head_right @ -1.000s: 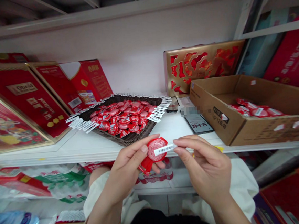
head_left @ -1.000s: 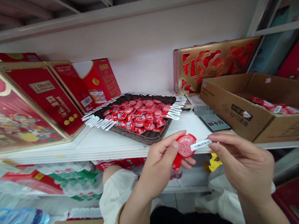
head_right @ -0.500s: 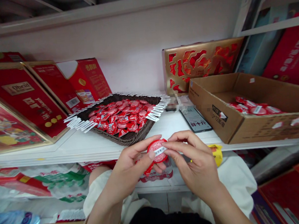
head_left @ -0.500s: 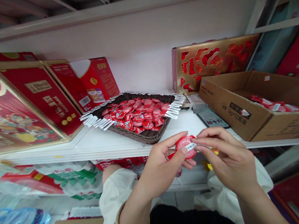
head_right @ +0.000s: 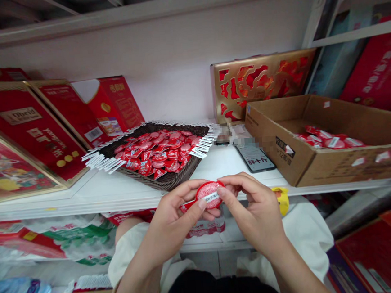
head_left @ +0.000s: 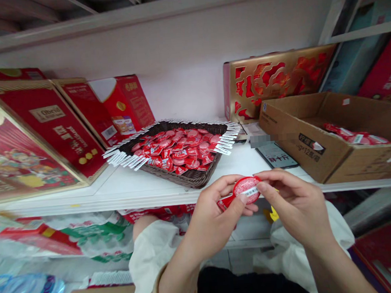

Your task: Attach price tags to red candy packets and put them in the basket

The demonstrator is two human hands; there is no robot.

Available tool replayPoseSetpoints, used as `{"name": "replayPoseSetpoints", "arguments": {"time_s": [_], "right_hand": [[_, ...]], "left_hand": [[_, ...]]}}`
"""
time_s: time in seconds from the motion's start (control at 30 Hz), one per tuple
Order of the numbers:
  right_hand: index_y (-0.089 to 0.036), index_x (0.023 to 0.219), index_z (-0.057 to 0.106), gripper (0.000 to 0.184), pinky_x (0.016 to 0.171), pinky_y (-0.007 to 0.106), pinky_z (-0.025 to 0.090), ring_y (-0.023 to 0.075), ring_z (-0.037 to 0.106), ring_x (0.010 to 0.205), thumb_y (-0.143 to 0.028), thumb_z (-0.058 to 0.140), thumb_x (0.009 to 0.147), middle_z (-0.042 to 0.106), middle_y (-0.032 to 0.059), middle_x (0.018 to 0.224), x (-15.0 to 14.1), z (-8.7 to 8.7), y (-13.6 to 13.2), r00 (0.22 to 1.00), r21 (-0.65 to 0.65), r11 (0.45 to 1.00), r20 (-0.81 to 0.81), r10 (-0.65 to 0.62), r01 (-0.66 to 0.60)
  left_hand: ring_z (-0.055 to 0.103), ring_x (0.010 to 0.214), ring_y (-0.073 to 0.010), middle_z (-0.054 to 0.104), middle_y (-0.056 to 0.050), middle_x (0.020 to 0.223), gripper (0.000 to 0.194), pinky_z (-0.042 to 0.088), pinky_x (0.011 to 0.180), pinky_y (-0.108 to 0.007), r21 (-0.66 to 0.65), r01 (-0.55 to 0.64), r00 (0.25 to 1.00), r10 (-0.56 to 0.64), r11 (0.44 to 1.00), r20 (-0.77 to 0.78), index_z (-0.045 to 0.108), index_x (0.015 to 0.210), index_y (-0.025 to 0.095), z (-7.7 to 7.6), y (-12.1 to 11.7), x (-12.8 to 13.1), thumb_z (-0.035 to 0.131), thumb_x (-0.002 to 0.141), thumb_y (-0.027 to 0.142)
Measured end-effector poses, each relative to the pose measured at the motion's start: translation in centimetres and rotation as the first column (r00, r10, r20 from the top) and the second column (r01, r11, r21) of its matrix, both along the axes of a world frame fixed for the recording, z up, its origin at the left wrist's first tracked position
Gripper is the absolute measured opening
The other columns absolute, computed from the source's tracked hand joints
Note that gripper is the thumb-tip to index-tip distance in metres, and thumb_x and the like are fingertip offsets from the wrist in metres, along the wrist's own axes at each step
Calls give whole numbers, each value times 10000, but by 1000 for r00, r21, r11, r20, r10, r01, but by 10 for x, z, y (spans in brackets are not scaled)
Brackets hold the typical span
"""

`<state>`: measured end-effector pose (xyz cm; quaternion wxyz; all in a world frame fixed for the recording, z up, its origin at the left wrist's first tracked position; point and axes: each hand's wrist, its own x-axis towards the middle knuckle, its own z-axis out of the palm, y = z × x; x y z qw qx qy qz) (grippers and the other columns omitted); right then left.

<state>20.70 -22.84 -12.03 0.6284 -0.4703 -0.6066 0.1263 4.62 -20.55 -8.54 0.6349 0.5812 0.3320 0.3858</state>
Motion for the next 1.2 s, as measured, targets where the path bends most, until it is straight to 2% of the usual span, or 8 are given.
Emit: {"name": "replayPoseSetpoints", "arguments": {"time_s": [0.27, 0.47, 0.6, 0.73, 0.87, 1.0, 1.1, 1.2], "right_hand": [[-228, 869, 738, 51, 609, 175, 532, 99, 648, 642, -242, 712, 827, 720, -10, 754, 1, -3, 2, 992, -8, 1000, -123, 0, -1], [-229, 871, 745, 59, 622, 165, 538, 96, 656, 649, -235, 716, 820, 732, -10, 750, 2, -4, 2, 986, -14, 1000, -167, -20, 18], [-227, 865, 738, 52, 624, 161, 539, 92, 650, 651, -248, 708, 828, 725, -10, 748, 4, -4, 0, 978, -6, 1000, -210, -2, 1], [-216, 858, 724, 69, 607, 166, 536, 95, 639, 638, -259, 733, 805, 700, -10, 721, 4, -3, 0, 971, -33, 999, -237, 16, -24], [-210, 853, 715, 64, 582, 165, 530, 92, 636, 612, -256, 728, 811, 697, -10, 709, 5, -3, 0, 969, -42, 999, -249, 1, -12], [-207, 852, 717, 74, 570, 180, 525, 97, 625, 605, -262, 734, 806, 686, -8, 702, 11, -6, -6, 969, -10, 998, -240, -58, 57], [-203, 869, 719, 99, 553, 203, 522, 107, 626, 599, -281, 735, 810, 685, -1, 715, 24, -1, -10, 955, 47, 983, -249, -158, 175], [-193, 884, 717, 150, 573, 235, 531, 122, 641, 622, -309, 753, 796, 702, 12, 748, 52, 16, -4, 903, 178, 909, -286, -319, 378]], "left_hand": [[730, 744, -154, 761, -70, 863, 287, 571, 702, -235, -49, -2, 999, -1, 999, -46, 582, 1123, 151, -7, 6, 0, 641, 869, 271], [728, 747, -136, 766, -82, 915, 249, 570, 699, -207, -32, 9, 999, -7, 999, 47, 608, 1061, 129, -9, 4, 1, 664, 845, 240], [727, 709, -136, 761, -74, 872, 276, 580, 687, -212, -24, 8, 997, -6, 1000, 81, 614, 1067, 117, -8, 4, 4, 679, 830, 240], [721, 677, -126, 753, -76, 917, 288, 586, 674, -213, -20, 1, 996, 1, 1000, 87, 615, 1048, 114, -6, 4, 7, 701, 803, 240], [714, 656, -123, 750, -64, 868, 297, 586, 679, -218, 0, -13, 998, 13, 1000, 67, 610, 1053, 111, -7, 5, 10, 700, 802, 242], [679, 630, -107, 742, -57, 805, 270, 562, 631, -197, 62, 12, 1000, -12, 998, 9, 633, 1082, 103, -5, 6, 18, 642, 845, 231], [646, 643, -90, 740, -77, 939, 242, 530, 583, -176, 205, 56, 998, -50, 977, -35, 658, 1079, 120, 8, 10, 36, 612, 848, 176], [661, 716, -116, 715, -88, 1016, 271, 556, 640, -215, 346, 133, 990, -144, 929, 6, 642, 1110, 127, 28, 20, 73, 591, 845, 140]]}}
